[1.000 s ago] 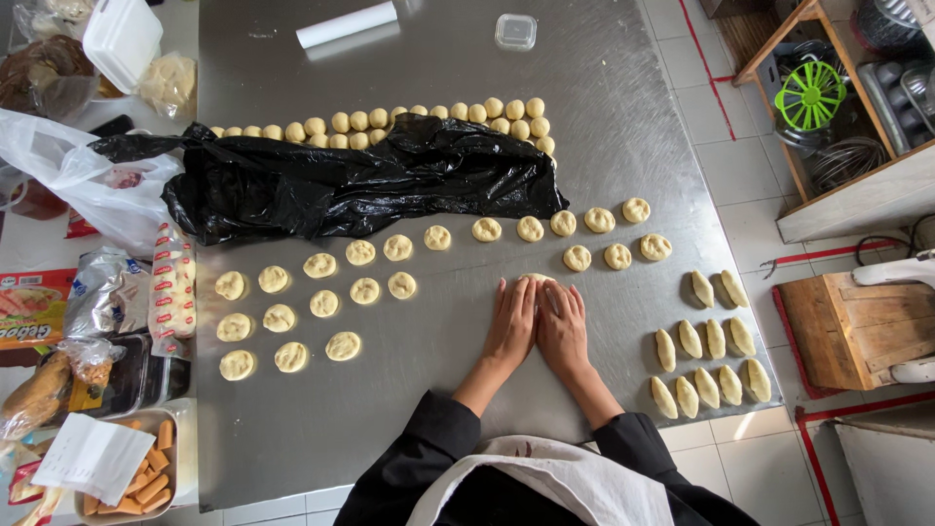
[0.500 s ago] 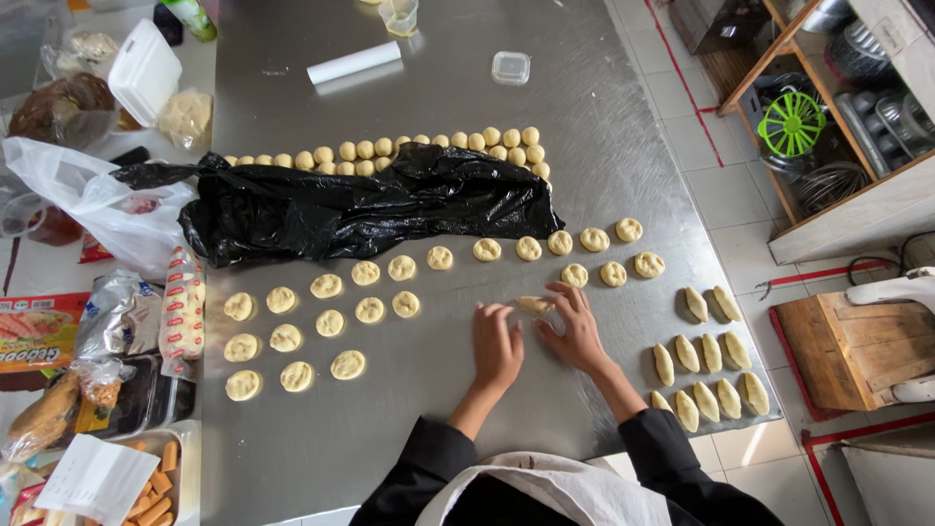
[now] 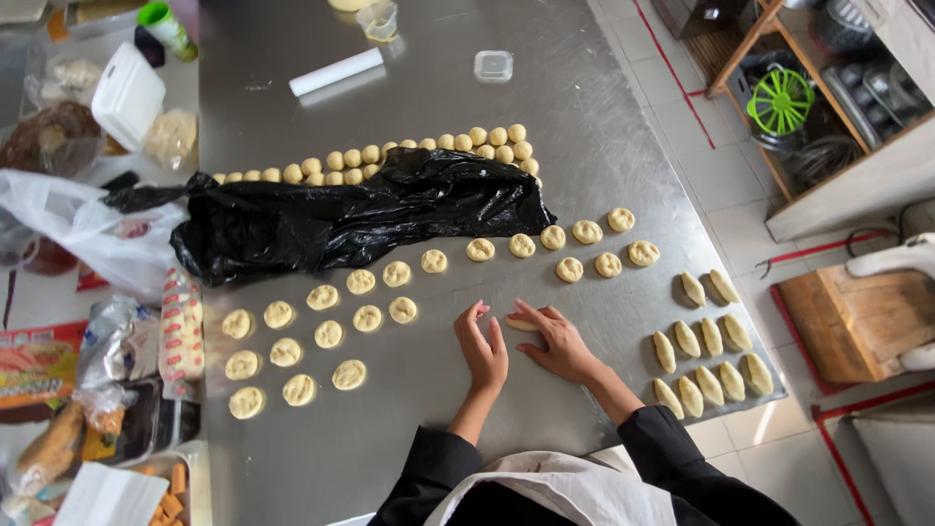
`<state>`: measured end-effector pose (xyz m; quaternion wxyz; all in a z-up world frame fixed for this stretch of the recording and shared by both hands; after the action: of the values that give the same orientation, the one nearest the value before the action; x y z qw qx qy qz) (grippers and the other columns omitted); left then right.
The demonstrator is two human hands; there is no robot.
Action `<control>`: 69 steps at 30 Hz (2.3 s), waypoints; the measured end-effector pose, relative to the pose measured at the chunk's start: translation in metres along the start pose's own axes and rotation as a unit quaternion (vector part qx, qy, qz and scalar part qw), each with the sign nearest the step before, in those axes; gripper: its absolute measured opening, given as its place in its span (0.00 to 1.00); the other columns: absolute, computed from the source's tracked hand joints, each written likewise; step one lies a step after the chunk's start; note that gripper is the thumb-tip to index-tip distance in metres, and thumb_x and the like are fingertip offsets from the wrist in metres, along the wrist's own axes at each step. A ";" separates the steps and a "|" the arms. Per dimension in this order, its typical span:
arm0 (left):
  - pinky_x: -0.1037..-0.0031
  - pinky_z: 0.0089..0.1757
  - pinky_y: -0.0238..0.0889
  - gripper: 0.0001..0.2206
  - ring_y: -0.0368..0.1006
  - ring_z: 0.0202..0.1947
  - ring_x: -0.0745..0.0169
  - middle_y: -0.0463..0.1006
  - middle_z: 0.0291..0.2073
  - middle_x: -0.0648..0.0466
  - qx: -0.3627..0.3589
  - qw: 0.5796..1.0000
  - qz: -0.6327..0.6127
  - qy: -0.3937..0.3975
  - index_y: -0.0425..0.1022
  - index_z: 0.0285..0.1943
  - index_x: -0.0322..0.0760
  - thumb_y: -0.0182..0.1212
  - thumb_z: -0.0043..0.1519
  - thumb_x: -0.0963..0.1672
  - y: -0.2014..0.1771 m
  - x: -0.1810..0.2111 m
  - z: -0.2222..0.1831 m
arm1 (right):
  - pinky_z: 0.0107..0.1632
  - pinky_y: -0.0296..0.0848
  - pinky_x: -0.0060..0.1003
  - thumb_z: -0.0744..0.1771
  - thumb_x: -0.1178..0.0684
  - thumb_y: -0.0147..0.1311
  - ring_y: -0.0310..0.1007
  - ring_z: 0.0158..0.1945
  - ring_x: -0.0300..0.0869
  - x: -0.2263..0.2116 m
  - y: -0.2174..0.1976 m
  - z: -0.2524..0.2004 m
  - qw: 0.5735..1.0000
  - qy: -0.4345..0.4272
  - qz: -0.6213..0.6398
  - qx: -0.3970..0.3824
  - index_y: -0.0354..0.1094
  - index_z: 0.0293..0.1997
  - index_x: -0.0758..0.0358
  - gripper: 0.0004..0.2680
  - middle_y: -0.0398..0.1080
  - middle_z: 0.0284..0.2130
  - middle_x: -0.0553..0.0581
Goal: The person takes small balls of dough from a table, flattens them by hand, and rolls them into oblong shapes. They then move to a different area to retrieve a metal tray and begin placing the shaped dough onto it.
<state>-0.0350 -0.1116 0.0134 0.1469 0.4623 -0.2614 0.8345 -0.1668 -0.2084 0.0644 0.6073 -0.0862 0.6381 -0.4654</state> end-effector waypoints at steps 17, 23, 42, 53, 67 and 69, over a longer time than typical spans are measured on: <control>0.64 0.55 0.62 0.16 0.66 0.55 0.52 0.72 0.54 0.48 -0.016 0.999 -0.029 -0.024 0.64 0.65 0.31 0.53 0.67 0.38 0.006 -0.011 -0.004 | 0.50 0.82 0.34 0.65 0.61 0.62 0.78 0.48 0.41 0.131 -0.122 -0.089 0.842 0.279 0.178 0.426 0.63 0.66 0.61 0.21 0.75 0.45 0.58; 0.62 0.54 0.63 0.15 0.68 0.54 0.52 0.74 0.51 0.48 -0.049 0.999 -0.002 -0.021 0.67 0.63 0.31 0.54 0.67 0.39 0.006 -0.008 -0.003 | 0.44 0.77 0.44 0.66 0.57 0.61 0.77 0.46 0.49 0.113 -0.123 -0.089 0.854 0.230 -0.345 0.314 0.78 0.41 0.61 0.03 0.78 0.43 0.56; 0.56 0.55 0.62 0.12 0.70 0.52 0.44 0.74 0.51 0.43 -0.222 0.959 0.068 0.164 0.73 0.58 0.28 0.54 0.68 0.41 0.138 0.002 0.064 | 0.57 0.64 0.46 0.65 0.60 0.54 0.67 0.56 0.51 0.093 -0.052 0.019 0.930 0.128 -0.241 0.245 0.76 0.54 0.58 0.13 0.75 0.49 0.53; 0.55 0.67 0.53 0.19 0.67 0.63 0.45 0.72 0.59 0.40 -0.215 0.916 0.170 0.292 0.69 0.65 0.20 0.50 0.65 0.38 0.125 0.004 0.024 | 0.61 0.60 0.45 0.63 0.57 0.55 0.63 0.64 0.47 0.061 -0.007 -0.007 0.902 0.136 -0.329 0.244 0.72 0.58 0.62 0.17 0.69 0.60 0.51; 0.57 0.64 0.55 0.22 0.66 0.62 0.48 0.67 0.63 0.44 -0.264 0.927 0.169 0.207 0.64 0.71 0.25 0.52 0.67 0.41 0.116 0.014 0.033 | 0.71 0.58 0.49 0.66 0.60 0.52 0.63 0.67 0.52 0.071 -0.007 -0.003 0.936 0.106 -0.225 0.251 0.69 0.61 0.65 0.16 0.67 0.61 0.61; 0.58 0.63 0.55 0.21 0.66 0.62 0.48 0.69 0.62 0.43 -0.251 0.921 0.170 0.246 0.65 0.69 0.24 0.51 0.67 0.41 0.111 0.014 0.023 | 0.73 0.57 0.50 0.66 0.60 0.52 0.63 0.67 0.52 0.067 -0.002 -0.012 0.928 0.101 -0.247 0.260 0.69 0.60 0.65 0.15 0.67 0.60 0.61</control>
<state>-0.0803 -0.2159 0.0026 0.1737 0.1396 -0.4923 0.8414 -0.1949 -0.2485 0.0176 0.4070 -0.0326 0.5113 -0.7562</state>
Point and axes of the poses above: each hand's wrist, its own z-axis towards the middle knuckle, its own y-axis out of the palm, x = y × z, the point moved 2 cm from there along z, towards the middle knuckle
